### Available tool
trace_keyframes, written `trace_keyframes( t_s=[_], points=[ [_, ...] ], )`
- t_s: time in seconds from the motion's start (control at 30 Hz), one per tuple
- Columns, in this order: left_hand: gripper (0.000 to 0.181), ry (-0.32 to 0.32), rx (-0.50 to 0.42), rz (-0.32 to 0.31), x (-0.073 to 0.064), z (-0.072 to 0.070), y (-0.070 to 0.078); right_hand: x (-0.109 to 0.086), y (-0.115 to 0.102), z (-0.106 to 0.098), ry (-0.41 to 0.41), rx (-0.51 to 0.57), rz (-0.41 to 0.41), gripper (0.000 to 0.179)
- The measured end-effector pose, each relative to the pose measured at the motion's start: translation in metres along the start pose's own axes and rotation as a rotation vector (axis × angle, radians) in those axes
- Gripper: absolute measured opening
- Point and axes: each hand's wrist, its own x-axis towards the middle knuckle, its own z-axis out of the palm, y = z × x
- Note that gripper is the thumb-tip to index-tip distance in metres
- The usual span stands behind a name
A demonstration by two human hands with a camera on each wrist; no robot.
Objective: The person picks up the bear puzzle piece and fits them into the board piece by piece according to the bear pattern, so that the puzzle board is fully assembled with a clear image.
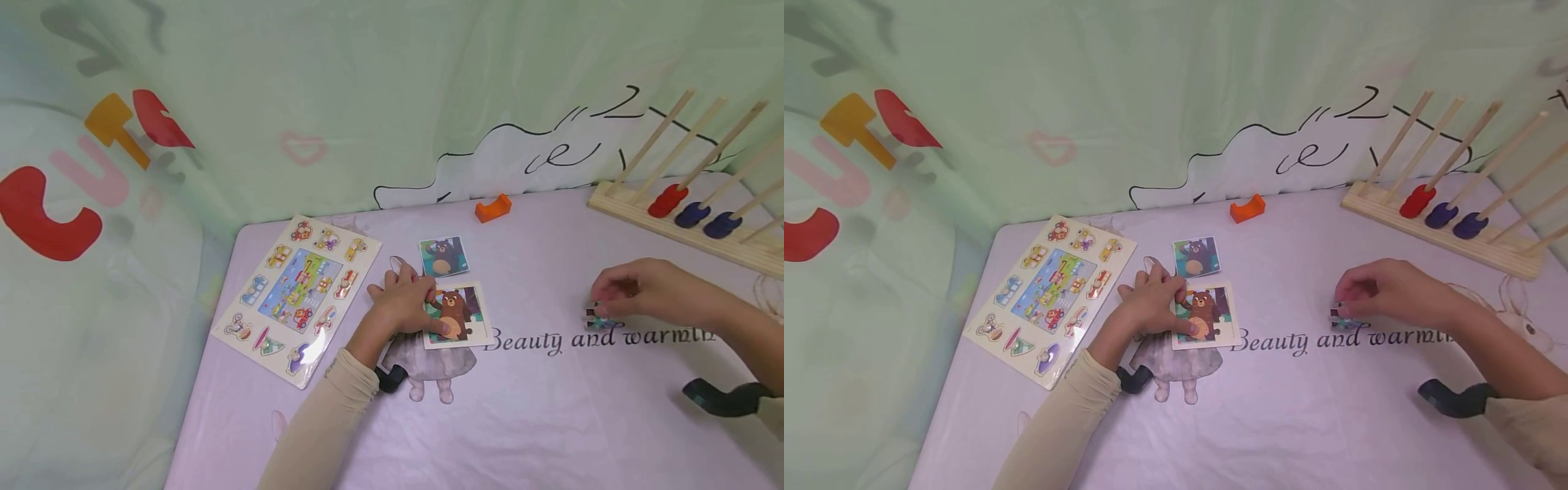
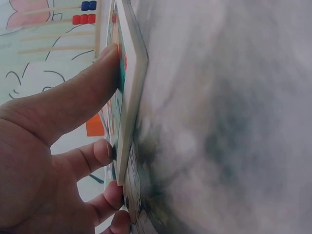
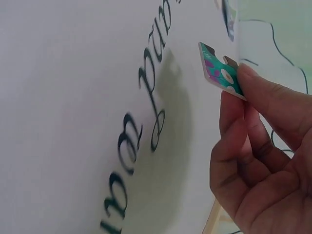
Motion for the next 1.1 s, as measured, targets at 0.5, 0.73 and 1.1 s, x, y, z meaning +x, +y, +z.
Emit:
trace_keyframes(
  t_s=[0.5, 0.73, 1.1],
  points=[
    [0.054, 0.006, 0.015, -0.001, -0.003, -0.002, 0.001, 0.026, -0.049, 0.015, -0.150, 0.238, -0.041, 0.019],
    [0.054, 0.010, 0.016, -0.002, -0.003, -0.001, 0.001, 0.036, -0.069, 0.028, -0.167, 0.269, -0.090, 0.013],
    [0.055, 0.014, 0.009, -0.001, -0.004, -0.002, 0.001, 0.048, -0.085, 0.046, -0.184, 0.318, -0.153, 0.008]
  ],
)
